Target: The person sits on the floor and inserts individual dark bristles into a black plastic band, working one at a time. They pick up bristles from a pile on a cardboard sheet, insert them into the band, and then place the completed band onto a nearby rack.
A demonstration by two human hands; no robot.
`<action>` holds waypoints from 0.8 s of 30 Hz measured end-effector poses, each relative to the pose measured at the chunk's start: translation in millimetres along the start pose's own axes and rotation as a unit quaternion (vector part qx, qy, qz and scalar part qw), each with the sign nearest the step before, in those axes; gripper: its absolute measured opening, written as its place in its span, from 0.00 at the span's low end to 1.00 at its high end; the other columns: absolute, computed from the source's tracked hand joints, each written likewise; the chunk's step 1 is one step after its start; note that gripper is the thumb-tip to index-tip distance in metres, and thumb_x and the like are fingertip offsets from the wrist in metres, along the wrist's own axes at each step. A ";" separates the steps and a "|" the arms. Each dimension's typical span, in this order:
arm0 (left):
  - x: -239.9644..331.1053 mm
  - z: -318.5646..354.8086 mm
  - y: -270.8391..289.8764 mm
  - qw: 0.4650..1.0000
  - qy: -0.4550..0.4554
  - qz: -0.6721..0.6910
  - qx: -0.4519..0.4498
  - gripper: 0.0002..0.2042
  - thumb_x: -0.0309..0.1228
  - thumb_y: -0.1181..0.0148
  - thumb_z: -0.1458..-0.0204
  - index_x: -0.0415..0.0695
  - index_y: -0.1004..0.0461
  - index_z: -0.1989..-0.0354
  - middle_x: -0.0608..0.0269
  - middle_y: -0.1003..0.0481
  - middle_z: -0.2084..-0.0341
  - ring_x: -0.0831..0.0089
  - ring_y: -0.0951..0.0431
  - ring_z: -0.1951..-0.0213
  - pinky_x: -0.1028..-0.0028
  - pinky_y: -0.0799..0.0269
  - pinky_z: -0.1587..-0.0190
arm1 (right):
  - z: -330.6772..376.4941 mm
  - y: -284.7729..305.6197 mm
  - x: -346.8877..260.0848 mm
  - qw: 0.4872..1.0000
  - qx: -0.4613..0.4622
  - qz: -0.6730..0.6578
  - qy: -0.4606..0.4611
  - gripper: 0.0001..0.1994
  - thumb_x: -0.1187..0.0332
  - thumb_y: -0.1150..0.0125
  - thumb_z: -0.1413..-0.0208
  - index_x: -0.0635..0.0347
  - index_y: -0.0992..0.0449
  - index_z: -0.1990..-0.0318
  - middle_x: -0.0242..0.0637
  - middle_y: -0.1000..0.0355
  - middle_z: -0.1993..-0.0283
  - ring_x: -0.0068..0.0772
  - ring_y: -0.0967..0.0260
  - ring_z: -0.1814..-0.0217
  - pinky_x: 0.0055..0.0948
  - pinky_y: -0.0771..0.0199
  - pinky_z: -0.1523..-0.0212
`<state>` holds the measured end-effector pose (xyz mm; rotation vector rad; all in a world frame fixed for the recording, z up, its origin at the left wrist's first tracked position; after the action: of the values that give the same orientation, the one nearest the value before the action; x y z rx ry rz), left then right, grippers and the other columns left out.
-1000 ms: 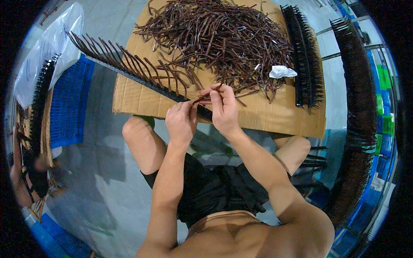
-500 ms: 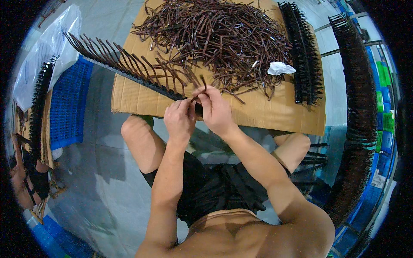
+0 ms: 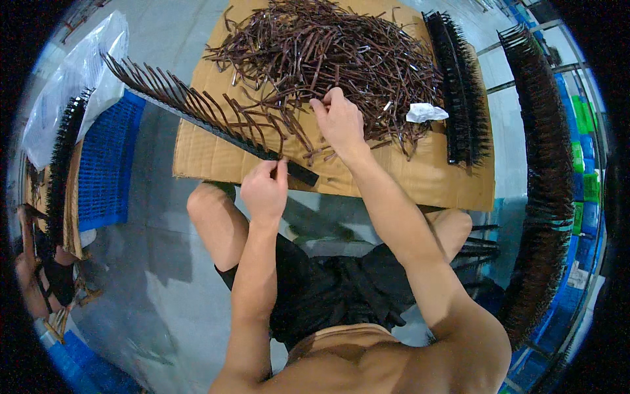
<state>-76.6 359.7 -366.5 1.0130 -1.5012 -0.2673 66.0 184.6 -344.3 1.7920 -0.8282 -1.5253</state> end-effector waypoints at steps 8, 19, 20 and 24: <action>30.0 4.0 0.2 0.995 -0.090 0.043 -0.002 0.08 0.31 0.36 0.54 0.41 0.22 0.68 0.58 0.23 0.74 0.59 0.23 0.71 0.64 0.30 0.66 | 28.7 -18.3 62.9 0.935 -0.060 -0.247 -0.249 0.18 0.67 0.34 0.51 0.67 0.31 0.58 0.46 0.25 0.69 0.35 0.25 0.69 0.31 0.26 0.70; 38.2 3.7 -4.8 0.990 -0.140 0.030 0.003 0.05 0.29 0.38 0.52 0.41 0.24 0.70 0.57 0.25 0.76 0.57 0.26 0.71 0.63 0.34 0.67 | 86.1 -36.3 -0.9 0.881 -0.137 -0.423 -0.161 0.08 0.73 0.36 0.47 0.66 0.26 0.61 0.33 0.24 0.69 0.17 0.30 0.67 0.20 0.31 0.66; 38.2 4.3 -5.5 0.989 -0.145 0.027 0.002 0.05 0.28 0.38 0.52 0.41 0.25 0.70 0.57 0.25 0.77 0.57 0.26 0.71 0.62 0.34 0.67 | 88.2 -30.4 -5.8 0.909 -0.142 -0.357 -0.160 0.08 0.75 0.35 0.48 0.67 0.26 0.62 0.34 0.24 0.68 0.17 0.30 0.66 0.20 0.29 0.64; 34.6 5.0 -9.5 0.991 -0.135 0.014 -0.016 0.04 0.28 0.40 0.53 0.42 0.25 0.70 0.55 0.25 0.76 0.55 0.25 0.70 0.62 0.32 0.67 | 91.0 -18.5 -19.8 0.939 -0.092 -0.319 -0.093 0.10 0.68 0.35 0.49 0.67 0.24 0.65 0.45 0.22 0.67 0.33 0.24 0.66 0.30 0.27 0.65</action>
<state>-72.5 327.6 -350.3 0.9582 -1.7488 -0.4207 -25.6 205.4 -358.9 1.8895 -0.1569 -2.1224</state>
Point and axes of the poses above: each hand's wrist, its own z-axis away from the middle knuckle, its own y-axis out of the back of the hand, x = y × z, the point moved 10 cm from there along -z, towards the middle knuckle
